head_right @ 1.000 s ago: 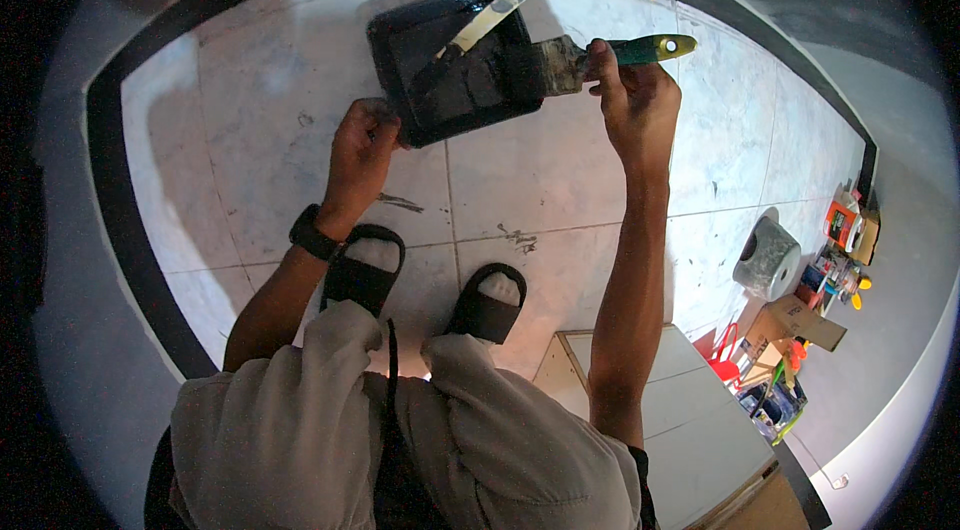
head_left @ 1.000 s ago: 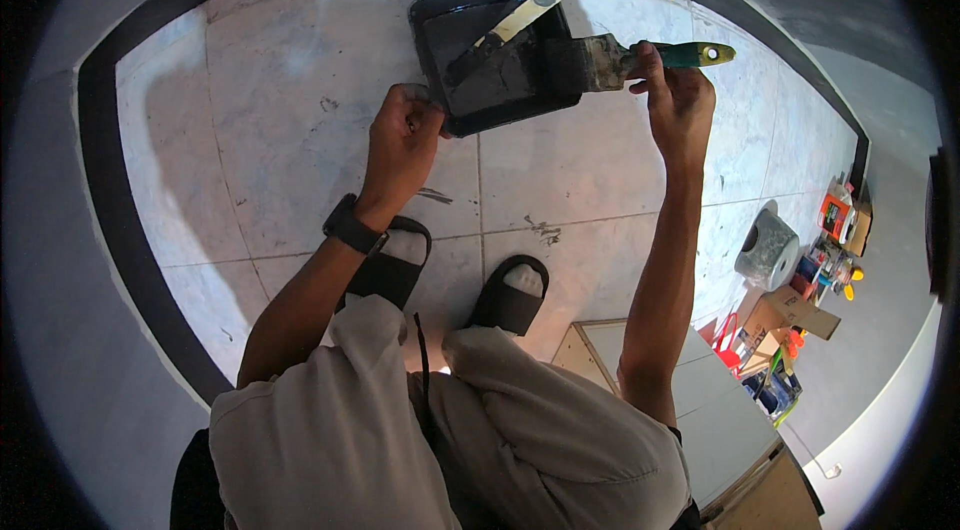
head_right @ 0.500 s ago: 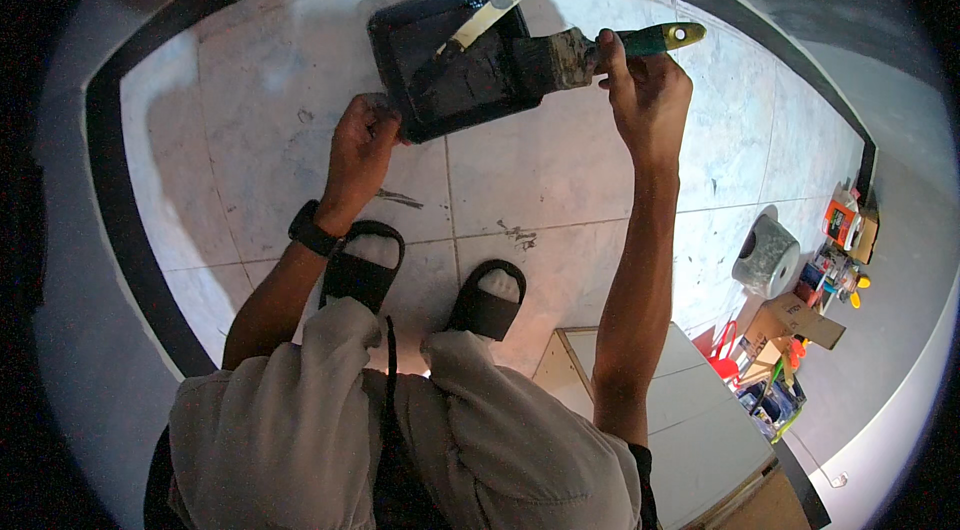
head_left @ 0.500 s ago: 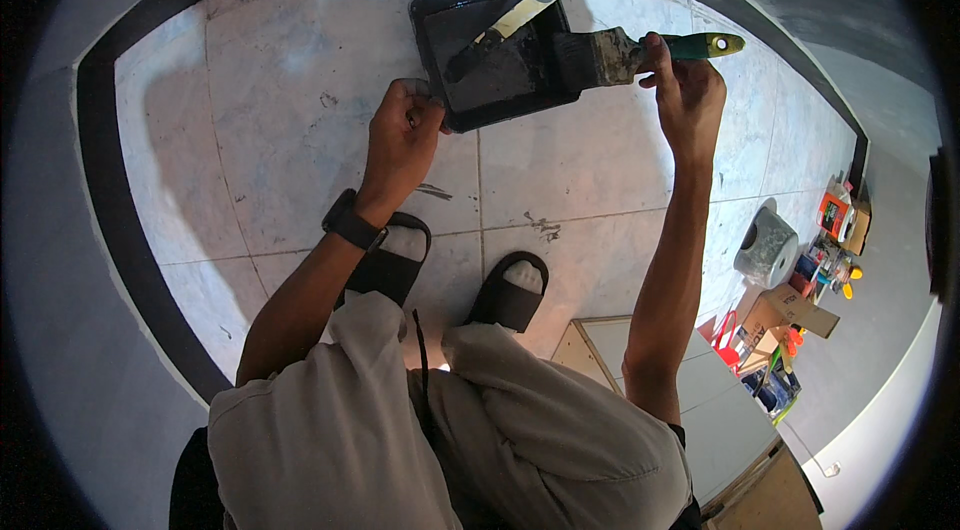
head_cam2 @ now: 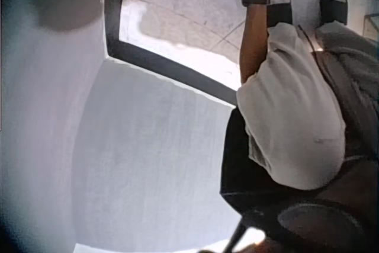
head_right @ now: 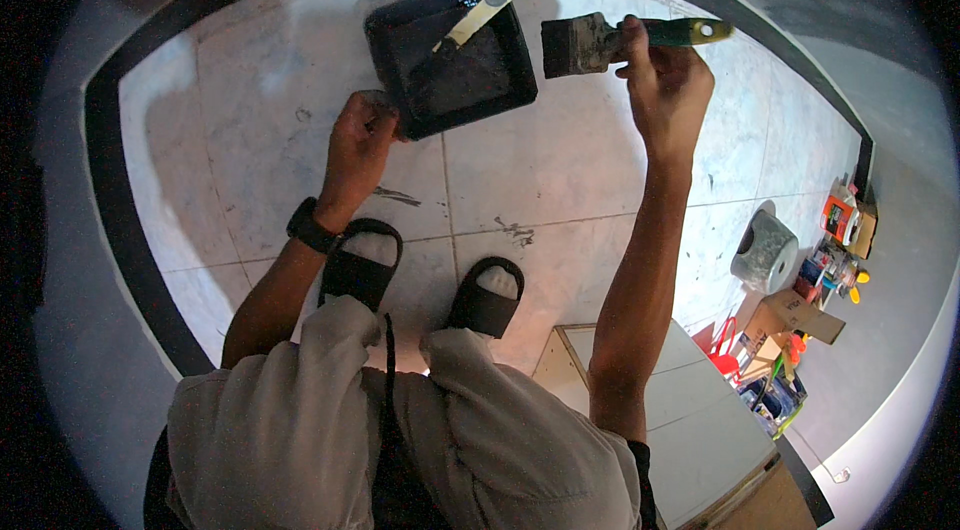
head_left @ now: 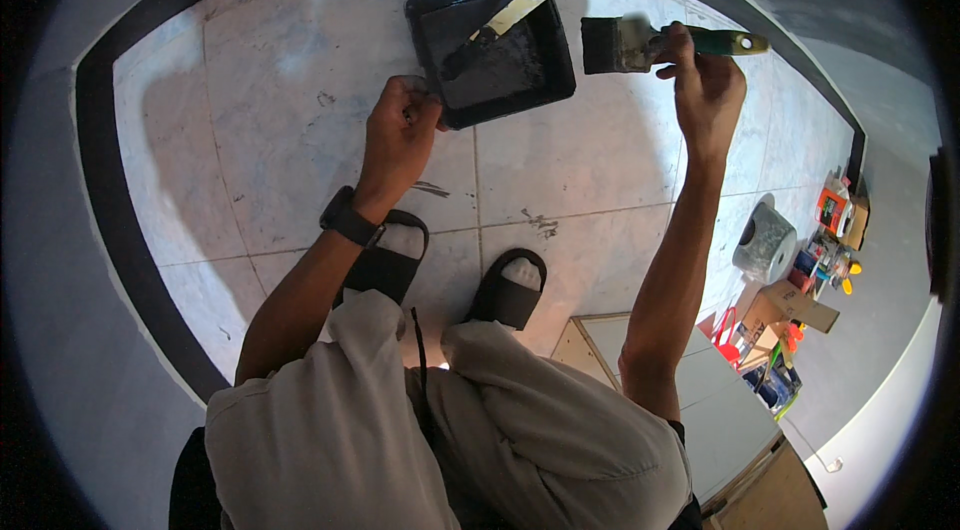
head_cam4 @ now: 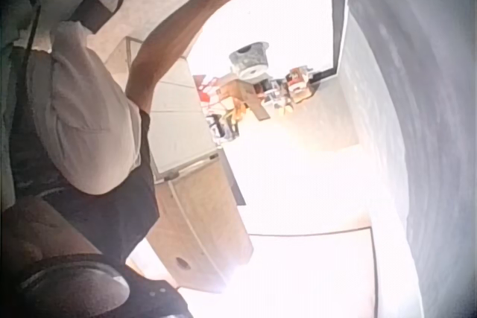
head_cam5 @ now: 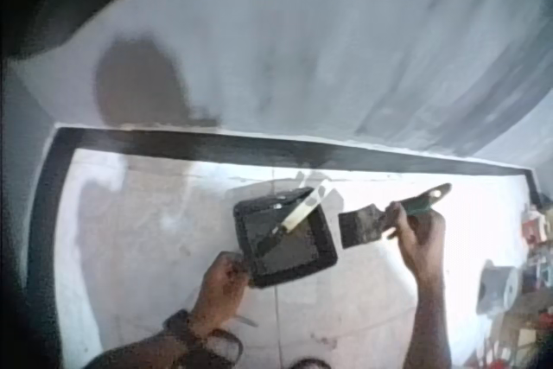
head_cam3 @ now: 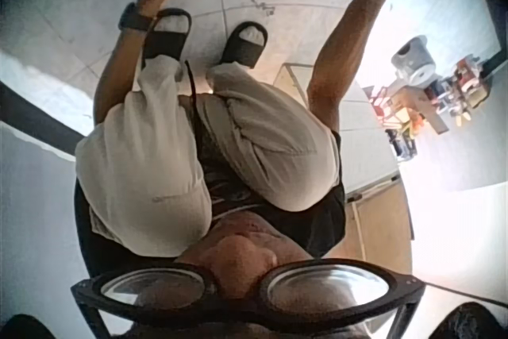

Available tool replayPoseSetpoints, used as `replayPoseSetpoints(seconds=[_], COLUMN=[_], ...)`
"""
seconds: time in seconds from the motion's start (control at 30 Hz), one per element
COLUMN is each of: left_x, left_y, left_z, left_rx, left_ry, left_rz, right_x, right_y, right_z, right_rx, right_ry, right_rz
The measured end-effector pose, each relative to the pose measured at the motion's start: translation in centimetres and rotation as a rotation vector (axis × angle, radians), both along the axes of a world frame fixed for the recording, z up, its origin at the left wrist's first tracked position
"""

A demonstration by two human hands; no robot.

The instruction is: The person paints a wall by dipping a paintbrush into a paint tray and brushing paint onto the wall surface.

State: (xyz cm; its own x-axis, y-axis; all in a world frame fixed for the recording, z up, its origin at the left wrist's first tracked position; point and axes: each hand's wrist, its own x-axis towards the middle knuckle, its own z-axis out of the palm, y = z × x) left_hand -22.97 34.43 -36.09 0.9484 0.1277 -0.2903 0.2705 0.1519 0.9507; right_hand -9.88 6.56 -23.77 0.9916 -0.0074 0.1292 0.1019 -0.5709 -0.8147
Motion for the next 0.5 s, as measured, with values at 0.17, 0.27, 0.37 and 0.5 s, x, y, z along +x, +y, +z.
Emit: replayPoseSetpoints(seconds=[0.17, 0.27, 0.37, 0.5], left_x=[0.1, 0.0, -0.2, 0.0], left_y=[-0.1, 0.4, 0.6, 0.8], left_z=[0.5, 0.7, 0.7, 0.5], left_rx=[0.026, 0.056, 0.067, 0.024], left_ry=[0.021, 0.004, 0.029, 0.035], left_rz=[0.01, -0.02, 0.0, -0.014], right_x=[0.1, 0.0, -0.5, -0.7], right_y=[0.1, 1.6, 2.9, 3.4], right_z=[0.6, 0.8, -0.4, -2.2], right_rx=[0.28, 0.434, 0.454, 0.441], right_ry=[0.026, 0.106, 0.106, 0.198], right_rz=[-0.041, -0.027, -0.054, -0.167])
